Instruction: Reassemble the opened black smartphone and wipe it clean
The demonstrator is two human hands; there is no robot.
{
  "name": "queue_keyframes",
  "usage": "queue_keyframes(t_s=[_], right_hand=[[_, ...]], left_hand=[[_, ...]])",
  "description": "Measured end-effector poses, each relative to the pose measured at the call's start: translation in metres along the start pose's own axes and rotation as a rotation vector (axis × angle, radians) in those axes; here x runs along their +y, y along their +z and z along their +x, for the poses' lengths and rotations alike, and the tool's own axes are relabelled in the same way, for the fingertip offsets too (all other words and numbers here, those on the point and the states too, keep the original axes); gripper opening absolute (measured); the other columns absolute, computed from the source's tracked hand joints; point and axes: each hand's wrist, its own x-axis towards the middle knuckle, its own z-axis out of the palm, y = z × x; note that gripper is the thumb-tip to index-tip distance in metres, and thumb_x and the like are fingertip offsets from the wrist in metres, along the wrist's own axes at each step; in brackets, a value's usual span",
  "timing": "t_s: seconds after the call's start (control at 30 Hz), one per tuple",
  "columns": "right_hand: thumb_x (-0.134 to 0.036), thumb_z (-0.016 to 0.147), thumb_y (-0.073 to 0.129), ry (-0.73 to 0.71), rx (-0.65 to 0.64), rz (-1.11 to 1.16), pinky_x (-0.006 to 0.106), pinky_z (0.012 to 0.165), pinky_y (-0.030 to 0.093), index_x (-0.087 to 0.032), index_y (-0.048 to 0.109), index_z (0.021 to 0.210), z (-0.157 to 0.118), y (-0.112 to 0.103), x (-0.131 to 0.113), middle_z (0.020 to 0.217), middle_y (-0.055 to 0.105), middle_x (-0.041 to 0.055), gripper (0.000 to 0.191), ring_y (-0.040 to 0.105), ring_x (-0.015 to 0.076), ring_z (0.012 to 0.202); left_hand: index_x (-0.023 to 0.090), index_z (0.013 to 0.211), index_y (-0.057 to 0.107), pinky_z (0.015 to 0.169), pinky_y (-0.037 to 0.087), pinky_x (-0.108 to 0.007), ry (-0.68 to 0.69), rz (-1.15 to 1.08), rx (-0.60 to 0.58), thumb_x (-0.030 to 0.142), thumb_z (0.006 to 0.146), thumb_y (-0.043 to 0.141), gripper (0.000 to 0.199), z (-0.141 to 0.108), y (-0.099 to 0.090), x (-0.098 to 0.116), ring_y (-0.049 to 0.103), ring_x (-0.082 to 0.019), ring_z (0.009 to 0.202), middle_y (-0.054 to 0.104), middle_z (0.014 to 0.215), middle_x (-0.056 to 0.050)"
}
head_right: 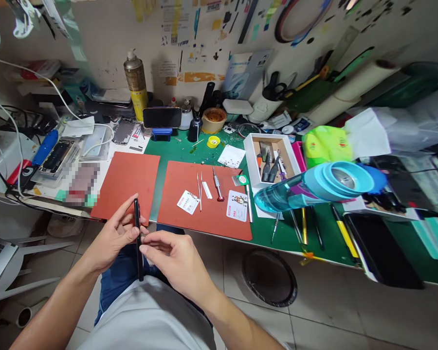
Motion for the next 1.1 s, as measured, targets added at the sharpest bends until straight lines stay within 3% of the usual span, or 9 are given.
queue_keyframes(t_s=[0.2, 0.53, 0.67, 0.77, 0.83, 0.9, 0.97, 1.03, 1.1], right_hand=[[-0.044, 0.086, 0.084, 0.005, 0.020, 0.047, 0.034, 0.088, 0.064, -0.021, 0.085, 0.098, -0.005, 0.004, 0.004, 0.101, 0.086, 0.0080, 0.026, 0.081, 0.0261, 0.097], [-0.043, 0.094, 0.074, -0.098, 0.082, -0.111, 0.030, 0.079, 0.065, -0.020, 0.083, 0.092, -0.015, 0.005, -0.006, 0.089, 0.085, 0.0057, 0.025, 0.080, 0.0224, 0.081], [-0.036, 0.098, 0.067, -0.201, 0.169, -0.261, 0.026, 0.070, 0.065, -0.020, 0.083, 0.110, -0.025, 0.011, -0.002, 0.102, 0.086, 0.0086, 0.026, 0.082, 0.0237, 0.088], [-0.031, 0.099, 0.065, -0.288, 0.182, -0.361, 0.028, 0.073, 0.066, -0.020, 0.079, 0.128, -0.034, 0.016, 0.004, 0.113, 0.084, 0.0108, 0.034, 0.082, 0.0249, 0.092], [-0.033, 0.102, 0.061, -0.310, 0.201, -0.409, 0.032, 0.078, 0.067, -0.018, 0.078, 0.132, -0.037, 0.017, 0.009, 0.108, 0.084, 0.0124, 0.037, 0.081, 0.0263, 0.088], [-0.038, 0.106, 0.056, -0.279, 0.255, -0.406, 0.034, 0.073, 0.066, -0.015, 0.078, 0.130, -0.037, 0.015, 0.014, 0.092, 0.084, 0.0114, 0.040, 0.079, 0.0261, 0.077], [-0.043, 0.108, 0.054, -0.219, 0.280, -0.325, 0.033, 0.065, 0.065, -0.017, 0.080, 0.128, -0.034, 0.012, 0.020, 0.077, 0.080, 0.0073, 0.042, 0.075, 0.0242, 0.067], [-0.049, 0.107, 0.056, -0.168, 0.254, -0.192, 0.032, 0.063, 0.064, -0.021, 0.081, 0.127, -0.030, 0.010, 0.027, 0.073, 0.078, 0.0047, 0.042, 0.073, 0.0234, 0.065], [-0.054, 0.105, 0.059, -0.137, 0.214, -0.071, 0.033, 0.068, 0.065, -0.024, 0.081, 0.127, -0.027, 0.010, 0.032, 0.077, 0.079, 0.0048, 0.043, 0.073, 0.0242, 0.071]], left_hand=[[0.034, 0.168, 0.036, 0.090, 0.056, -0.032, -0.012, -0.008, 0.004, 0.047, 0.082, 0.092, 0.103, -0.003, 0.002, -0.002, 0.070, -0.021, 0.100, 0.065, 0.122, -0.009], [0.041, 0.166, 0.036, 0.091, 0.058, -0.034, -0.081, -0.051, -0.071, 0.034, 0.073, 0.100, 0.113, -0.009, 0.003, 0.001, 0.068, -0.021, 0.105, 0.062, 0.126, -0.008], [0.044, 0.169, 0.026, 0.092, 0.059, -0.036, -0.110, -0.072, -0.073, 0.026, 0.069, 0.101, 0.127, -0.010, 0.004, -0.002, 0.067, -0.022, 0.109, 0.059, 0.131, -0.009], [0.043, 0.170, 0.024, 0.092, 0.060, -0.036, -0.099, -0.066, -0.063, 0.028, 0.070, 0.101, 0.127, -0.010, 0.006, -0.004, 0.067, -0.023, 0.111, 0.059, 0.130, -0.010], [0.041, 0.170, 0.027, 0.092, 0.058, -0.032, -0.063, -0.042, -0.007, 0.031, 0.074, 0.098, 0.119, -0.011, 0.009, -0.004, 0.067, -0.020, 0.109, 0.061, 0.124, -0.007], [0.038, 0.168, 0.033, 0.084, 0.057, -0.026, 0.000, -0.010, 0.141, 0.038, 0.083, 0.091, 0.103, -0.013, 0.012, -0.002, 0.068, -0.016, 0.100, 0.064, 0.115, -0.004], [0.031, 0.159, 0.052, 0.072, 0.055, -0.022, 0.043, 0.027, 0.279, 0.048, 0.091, 0.082, 0.076, -0.014, 0.014, 0.001, 0.066, -0.014, 0.087, 0.067, 0.102, -0.003], [0.021, 0.126, 0.076, 0.064, 0.053, -0.022, 0.034, 0.064, 0.310, 0.055, 0.093, 0.077, 0.047, -0.017, 0.014, 0.005, 0.061, -0.013, 0.074, 0.067, 0.087, -0.002], [0.016, 0.090, 0.078, 0.061, 0.050, -0.022, 0.010, 0.095, 0.286, 0.055, 0.092, 0.078, 0.039, -0.019, 0.013, 0.007, 0.057, -0.012, 0.067, 0.063, 0.075, -0.001]])
